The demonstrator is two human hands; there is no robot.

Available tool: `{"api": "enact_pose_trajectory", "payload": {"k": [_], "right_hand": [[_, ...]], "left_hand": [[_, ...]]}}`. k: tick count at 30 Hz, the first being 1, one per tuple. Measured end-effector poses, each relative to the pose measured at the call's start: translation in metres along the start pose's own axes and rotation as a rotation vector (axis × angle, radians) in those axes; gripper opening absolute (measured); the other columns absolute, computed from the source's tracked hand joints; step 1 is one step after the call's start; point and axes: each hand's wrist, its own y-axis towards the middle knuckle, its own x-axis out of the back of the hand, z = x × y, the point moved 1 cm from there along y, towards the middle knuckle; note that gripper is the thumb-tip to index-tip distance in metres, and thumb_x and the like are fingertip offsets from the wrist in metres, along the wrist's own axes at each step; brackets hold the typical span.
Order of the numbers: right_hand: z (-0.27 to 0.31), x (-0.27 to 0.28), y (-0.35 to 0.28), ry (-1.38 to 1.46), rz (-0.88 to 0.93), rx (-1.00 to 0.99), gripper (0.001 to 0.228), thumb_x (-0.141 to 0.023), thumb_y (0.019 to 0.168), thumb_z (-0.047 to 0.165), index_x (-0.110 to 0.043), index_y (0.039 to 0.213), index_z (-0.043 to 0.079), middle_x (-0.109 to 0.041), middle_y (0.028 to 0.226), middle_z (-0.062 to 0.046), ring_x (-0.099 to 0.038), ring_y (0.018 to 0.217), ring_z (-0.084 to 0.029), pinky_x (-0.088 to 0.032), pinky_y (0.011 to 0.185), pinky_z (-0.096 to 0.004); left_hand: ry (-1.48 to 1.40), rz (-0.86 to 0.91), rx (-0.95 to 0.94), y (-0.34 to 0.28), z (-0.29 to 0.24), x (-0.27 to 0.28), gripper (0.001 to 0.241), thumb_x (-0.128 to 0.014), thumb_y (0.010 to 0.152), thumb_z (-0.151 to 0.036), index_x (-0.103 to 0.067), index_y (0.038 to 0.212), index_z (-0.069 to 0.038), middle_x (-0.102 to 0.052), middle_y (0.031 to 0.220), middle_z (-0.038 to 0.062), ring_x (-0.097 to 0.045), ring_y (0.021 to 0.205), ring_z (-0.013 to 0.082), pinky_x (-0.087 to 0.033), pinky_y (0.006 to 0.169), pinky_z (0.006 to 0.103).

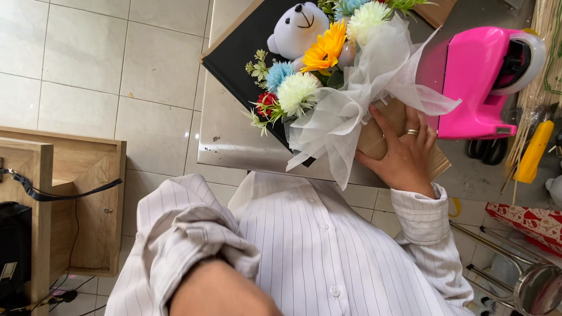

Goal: The person folds and cuts black wrapping paper, then wraps a flower bouquet with a teddy bear inside. They use scissors to trim the paper and tape to secure the wrapping around the bouquet.

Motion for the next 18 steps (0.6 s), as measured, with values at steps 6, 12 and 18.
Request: {"api": "enact_pose_trajectory", "payload": {"k": [6, 12, 18], "right_hand": [[0.000, 0.000, -0.002, 0.117, -0.083, 0.053, 0.095, -0.082, 0.074, 0.068, -0.054, 0.157, 0.032, -0.033, 0.158, -0.027, -0.035, 0.141, -0.051, -0.023, 0.113, -0.063], [0.004, 0.005, -0.001, 0.132, -0.042, 0.024, 0.095, -0.081, 0.074, 0.069, -0.054, 0.157, 0.031, -0.033, 0.158, -0.028, -0.034, 0.142, -0.053, -0.021, 0.113, -0.065], [0.003, 0.005, 0.000, 0.122, -0.048, 0.035, 0.094, -0.081, 0.076, 0.069, -0.053, 0.158, 0.030, -0.032, 0.159, -0.027, -0.032, 0.142, -0.052, -0.023, 0.113, -0.065]], "left_hand": [[-0.022, -0.023, 0.016, -0.005, 0.002, -0.002, 0.060, -0.073, 0.080, -0.063, -0.072, 0.135, -0.040, -0.076, 0.139, -0.024, -0.071, 0.125, 0.0009, -0.059, 0.107, 0.0286], [-0.024, -0.058, 0.029, -0.003, 0.004, 0.005, 0.058, -0.076, 0.078, -0.062, -0.074, 0.131, -0.039, -0.077, 0.136, -0.021, -0.072, 0.123, 0.0043, -0.059, 0.106, 0.0305], [-0.018, -0.091, 0.040, 0.005, -0.004, 0.036, 0.056, -0.079, 0.077, -0.062, -0.076, 0.127, -0.038, -0.078, 0.132, -0.018, -0.073, 0.120, 0.0076, -0.059, 0.104, 0.0324]]}}
